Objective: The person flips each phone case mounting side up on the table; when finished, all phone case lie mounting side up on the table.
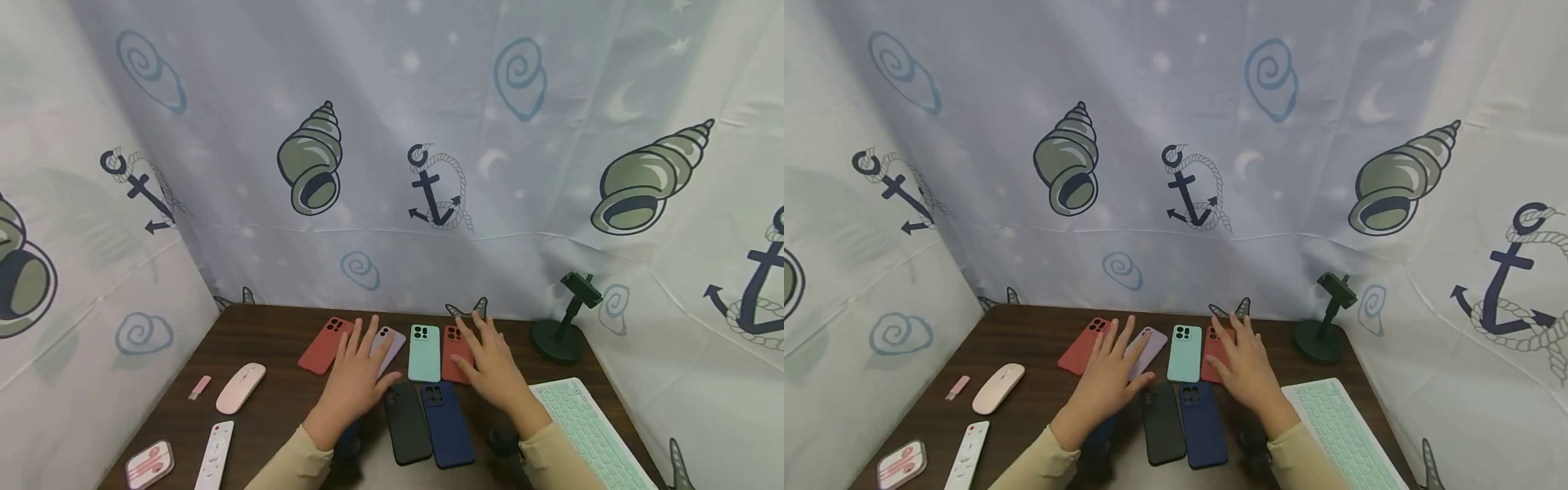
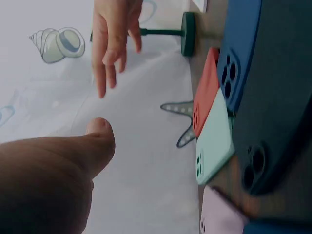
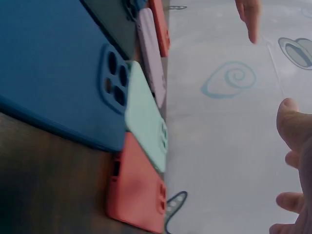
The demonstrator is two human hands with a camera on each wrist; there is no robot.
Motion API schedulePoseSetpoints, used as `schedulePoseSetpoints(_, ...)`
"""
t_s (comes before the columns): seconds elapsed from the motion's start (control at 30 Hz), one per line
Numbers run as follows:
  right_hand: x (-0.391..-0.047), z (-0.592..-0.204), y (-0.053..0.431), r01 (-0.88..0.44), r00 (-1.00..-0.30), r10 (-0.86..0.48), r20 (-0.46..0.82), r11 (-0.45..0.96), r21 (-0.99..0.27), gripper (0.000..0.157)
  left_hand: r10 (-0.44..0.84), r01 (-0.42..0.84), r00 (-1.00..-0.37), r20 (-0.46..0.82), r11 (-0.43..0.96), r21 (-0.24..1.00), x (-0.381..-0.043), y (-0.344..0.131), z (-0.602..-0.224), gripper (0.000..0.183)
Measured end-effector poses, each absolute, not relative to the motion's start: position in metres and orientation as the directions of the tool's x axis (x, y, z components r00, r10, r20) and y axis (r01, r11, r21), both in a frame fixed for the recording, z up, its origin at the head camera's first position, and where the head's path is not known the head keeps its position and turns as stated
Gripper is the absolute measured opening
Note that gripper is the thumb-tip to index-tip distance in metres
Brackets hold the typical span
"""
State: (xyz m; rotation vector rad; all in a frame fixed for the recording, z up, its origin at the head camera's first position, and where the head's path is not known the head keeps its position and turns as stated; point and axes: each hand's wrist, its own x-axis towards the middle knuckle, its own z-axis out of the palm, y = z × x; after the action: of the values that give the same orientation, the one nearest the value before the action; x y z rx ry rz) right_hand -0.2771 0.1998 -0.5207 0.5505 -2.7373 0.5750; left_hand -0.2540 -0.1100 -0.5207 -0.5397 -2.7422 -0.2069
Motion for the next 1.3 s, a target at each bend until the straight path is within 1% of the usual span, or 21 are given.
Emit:
schedulePoseSetpoints(0.13, -0.269, -0.530, 0.201, -0.421, -0.894, -0.298, 0.334, 0.813, -0.402, 0.074, 0.379, 0.431, -0.869, 0.318, 0.895, 0.112, -0.248, -0.099, -0.524, 0.084)
schedulePoseSetpoints(0.3, -0.253, -0.544, 0.204, -0.365, -0.930, -0.250, 0.269, 0.709, -0.604, 0.069, 0.450, 0.498, -0.849, 0.276, 0.856, 0.135, -0.244, -0.090, -0.530, 0.088)
schedulePoseSetpoints(0.4, -0.245, -0.553, 0.203, -0.332, -0.943, -0.222, 0.247, 0.606, -0.723, 0.062, 0.494, 0.534, -0.834, 0.244, 0.834, 0.138, -0.243, -0.087, -0.533, 0.089)
schedulePoseSetpoints(0.5, -0.239, -0.563, 0.203, -0.294, -0.955, -0.189, 0.229, 0.496, -0.817, 0.051, 0.544, 0.576, -0.814, 0.203, 0.802, 0.158, -0.241, -0.081, -0.540, 0.089)
schedulePoseSetpoints(0.6, -0.235, -0.573, 0.203, -0.223, -0.971, -0.161, 0.175, 0.359, -0.907, 0.042, 0.601, 0.618, -0.786, 0.146, 0.753, 0.226, -0.238, -0.070, -0.550, 0.088)
schedulePoseSetpoints(0.7, -0.232, -0.584, 0.206, -0.108, -0.984, -0.162, 0.077, 0.196, -0.975, 0.039, 0.650, 0.646, -0.752, 0.108, 0.694, 0.319, -0.234, -0.059, -0.561, 0.085)
schedulePoseSetpoints(0.77, -0.230, -0.592, 0.208, -0.028, -0.984, -0.176, 0.004, 0.129, -0.991, 0.040, 0.665, 0.635, -0.744, 0.075, 0.667, 0.390, -0.231, -0.053, -0.570, 0.082)
schedulePoseSetpoints(0.87, -0.228, -0.602, 0.212, 0.059, -0.971, -0.224, -0.079, 0.093, -0.994, 0.039, 0.681, 0.611, -0.732, 0.032, 0.636, 0.472, -0.229, -0.047, -0.584, 0.076)
schedulePoseSetpoints(0.97, -0.229, -0.608, 0.214, 0.087, -0.962, -0.248, -0.117, 0.129, -0.988, 0.039, 0.691, 0.592, -0.723, 0.031, 0.595, 0.544, -0.230, -0.046, -0.595, 0.069)
schedulePoseSetpoints(1.07, -0.230, -0.611, 0.214, 0.093, -0.963, -0.234, -0.134, 0.180, -0.979, 0.037, 0.693, 0.577, -0.719, 0.054, 0.552, 0.602, -0.231, -0.050, -0.599, 0.060)
schedulePoseSetpoints(1.17, -0.230, -0.612, 0.214, 0.092, -0.967, -0.213, -0.139, 0.213, -0.973, 0.036, 0.702, 0.579, -0.710, 0.062, 0.532, 0.618, -0.231, -0.052, -0.596, 0.056)
schedulePoseSetpoints(1.3, -0.232, -0.610, 0.214, 0.108, -0.966, -0.210, -0.149, 0.196, -0.975, 0.038, 0.716, 0.604, -0.695, 0.068, 0.530, 0.595, -0.233, -0.052, -0.597, 0.057)
